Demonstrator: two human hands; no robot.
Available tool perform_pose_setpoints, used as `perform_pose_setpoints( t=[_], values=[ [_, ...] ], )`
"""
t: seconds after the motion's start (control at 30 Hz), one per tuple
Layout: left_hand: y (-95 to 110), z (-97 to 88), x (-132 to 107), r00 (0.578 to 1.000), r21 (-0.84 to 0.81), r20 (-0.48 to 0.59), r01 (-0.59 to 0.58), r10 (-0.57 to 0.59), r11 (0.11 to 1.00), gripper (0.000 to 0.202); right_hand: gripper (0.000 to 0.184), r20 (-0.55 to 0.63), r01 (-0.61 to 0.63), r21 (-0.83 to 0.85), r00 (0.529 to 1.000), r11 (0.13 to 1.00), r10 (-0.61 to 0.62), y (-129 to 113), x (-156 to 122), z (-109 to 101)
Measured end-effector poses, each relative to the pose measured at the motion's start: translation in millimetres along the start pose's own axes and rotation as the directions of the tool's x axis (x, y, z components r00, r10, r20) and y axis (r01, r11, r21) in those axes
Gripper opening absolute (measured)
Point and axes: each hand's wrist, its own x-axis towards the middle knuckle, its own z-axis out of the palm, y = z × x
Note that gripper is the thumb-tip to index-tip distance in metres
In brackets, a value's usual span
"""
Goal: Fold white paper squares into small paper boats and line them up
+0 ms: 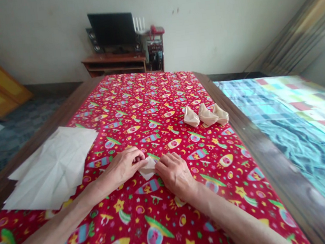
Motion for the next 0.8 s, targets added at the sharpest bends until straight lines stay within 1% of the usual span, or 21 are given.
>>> perform_pose_setpoints(
  t=[0.07,0.13,0.17,0.23,0.3,0.43,0.5,0.63,0.8],
  values=[
    [0.5,-0.6,0.0,1.0,-0.062,0.01,0.013,-0.013,0.998,0.018,0.025,0.001,0.002,0.054,1.0,0.999,-0.002,-0.5,-0.2,-1.7],
    [0.8,-2.1,-0.9,1.0,-0.13,0.011,0.031,-0.029,0.991,0.016,0.02,-0.006,-0.053,0.204,0.998,0.978,0.055,0.2,0.1,-1.7],
    [1.3,-2.7,-1.6,0.999,-0.156,0.008,0.037,-0.036,0.987,0.015,0.019,-0.015,-0.103,0.297,0.994,0.949,0.112,0.8,0.5,-1.1],
    [3.3,-3.0,-3.1,0.999,-0.191,-0.004,0.036,-0.037,0.981,0.013,0.022,-0.018,-0.21,0.467,0.969,0.859,0.247,2.1,1.8,1.1],
    [6.4,-1.8,-4.3,1.0,-0.213,-0.019,0.006,-0.01,0.977,0.009,0.025,0.003,-0.269,0.575,0.945,0.773,0.327,2.7,3.7,3.7],
    [14.3,-0.3,-5.8,0.995,-0.248,-0.058,-0.097,0.086,0.964,0.003,0.019,0.064,-0.31,0.66,0.931,0.684,0.36,1.2,7.0,6.5],
    [18.2,-2.3,-6.1,0.993,-0.271,-0.073,-0.111,0.095,0.956,0.005,0.021,0.063,-0.326,0.687,0.917,0.649,0.394,0.1,8.0,5.7],
    [23.3,-8.1,-6.9,0.995,-0.345,-0.097,-0.064,0.032,0.936,0.005,0.023,0.041,-0.305,0.736,0.911,0.604,0.41,-0.9,9.4,1.2],
    [23.9,-13.1,-7.8,0.987,-0.404,-0.153,-0.025,-0.04,0.914,0.008,0.024,0.015,-0.273,0.778,0.909,0.567,0.417,0.6,10.3,-2.3]
  ],
)
